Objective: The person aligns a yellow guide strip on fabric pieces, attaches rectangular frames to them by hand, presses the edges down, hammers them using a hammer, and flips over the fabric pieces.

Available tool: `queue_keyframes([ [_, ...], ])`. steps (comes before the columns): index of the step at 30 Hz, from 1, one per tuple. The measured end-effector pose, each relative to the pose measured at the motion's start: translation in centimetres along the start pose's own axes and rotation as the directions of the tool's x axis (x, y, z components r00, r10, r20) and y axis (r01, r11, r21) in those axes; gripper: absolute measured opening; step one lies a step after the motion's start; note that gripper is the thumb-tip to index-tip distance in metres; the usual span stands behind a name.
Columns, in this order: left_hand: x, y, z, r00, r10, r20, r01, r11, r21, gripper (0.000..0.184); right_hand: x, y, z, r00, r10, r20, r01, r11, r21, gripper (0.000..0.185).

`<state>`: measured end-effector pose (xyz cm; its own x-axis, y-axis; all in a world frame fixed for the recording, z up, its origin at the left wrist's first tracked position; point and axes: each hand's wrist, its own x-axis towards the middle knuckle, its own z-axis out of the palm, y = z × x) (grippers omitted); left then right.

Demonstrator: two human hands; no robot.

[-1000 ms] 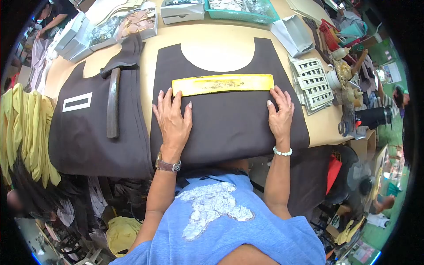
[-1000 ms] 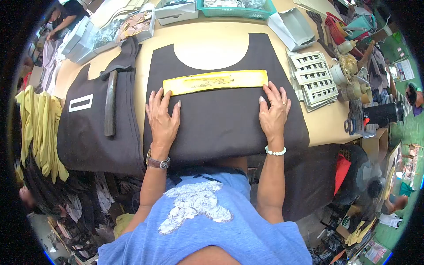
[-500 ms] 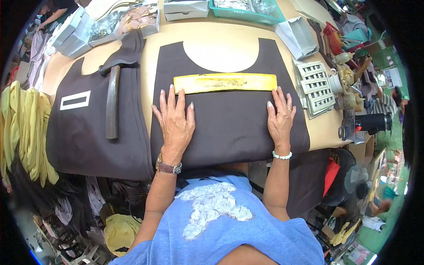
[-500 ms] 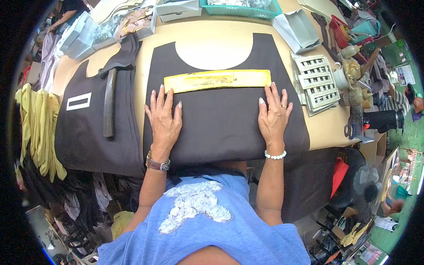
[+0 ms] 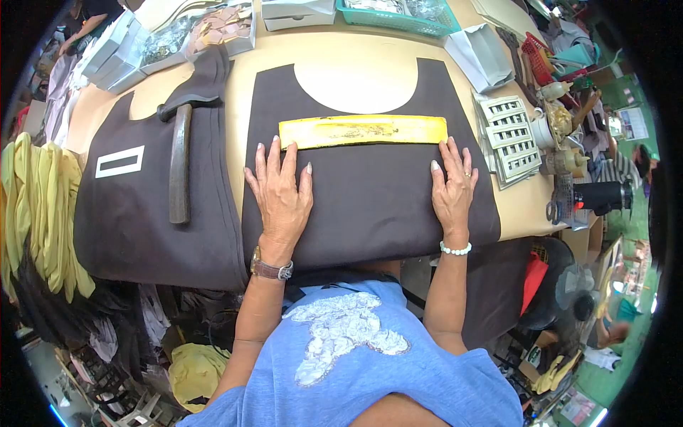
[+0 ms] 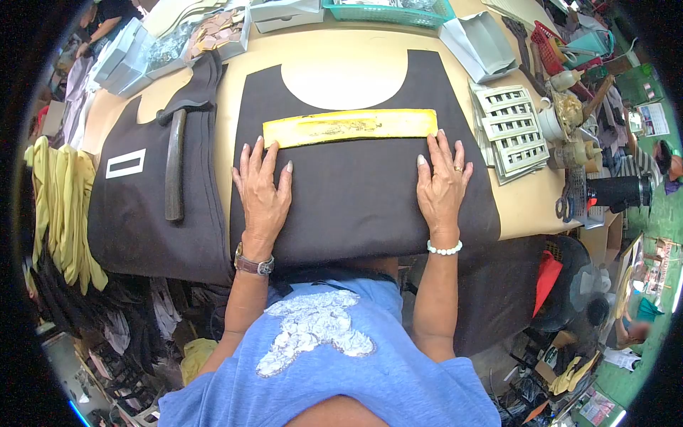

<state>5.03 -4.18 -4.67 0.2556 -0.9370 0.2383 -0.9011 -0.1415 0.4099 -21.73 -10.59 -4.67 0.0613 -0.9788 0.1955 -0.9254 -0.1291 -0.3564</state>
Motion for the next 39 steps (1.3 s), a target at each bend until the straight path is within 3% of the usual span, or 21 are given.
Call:
queue_keyframes([
  [14,0.0,0.3,-0.2,0.999,0.010,-0.033,-0.009,1.000,0.021,0.045,-0.1,-0.6,0.0,0.997,-0.015,-0.071,0.016,1.000,0.016,0.045],
  [17,0.1,0.8,-0.7,0.987,0.110,-0.117,-0.097,0.989,0.111,0.045,-0.1,-0.9,0.1,0.988,-0.119,-0.095,0.108,0.988,-0.112,0.045],
  [21,0.1,1.1,0.1,0.958,0.283,-0.044,-0.283,0.959,0.007,0.047,-0.2,-1.3,0.0,0.977,-0.211,-0.015,0.209,0.973,-0.099,0.045],
  [24,-0.1,1.5,0.3,0.956,0.287,0.059,-0.292,0.952,0.091,0.048,-0.2,-1.7,-0.1,0.974,-0.226,0.030,0.228,0.969,-0.091,0.045],
  [39,-0.2,1.5,0.5,0.963,0.259,0.073,-0.262,0.964,0.049,0.054,-0.2,-1.9,-0.2,0.977,-0.207,0.048,0.210,0.973,-0.090,0.045],
])
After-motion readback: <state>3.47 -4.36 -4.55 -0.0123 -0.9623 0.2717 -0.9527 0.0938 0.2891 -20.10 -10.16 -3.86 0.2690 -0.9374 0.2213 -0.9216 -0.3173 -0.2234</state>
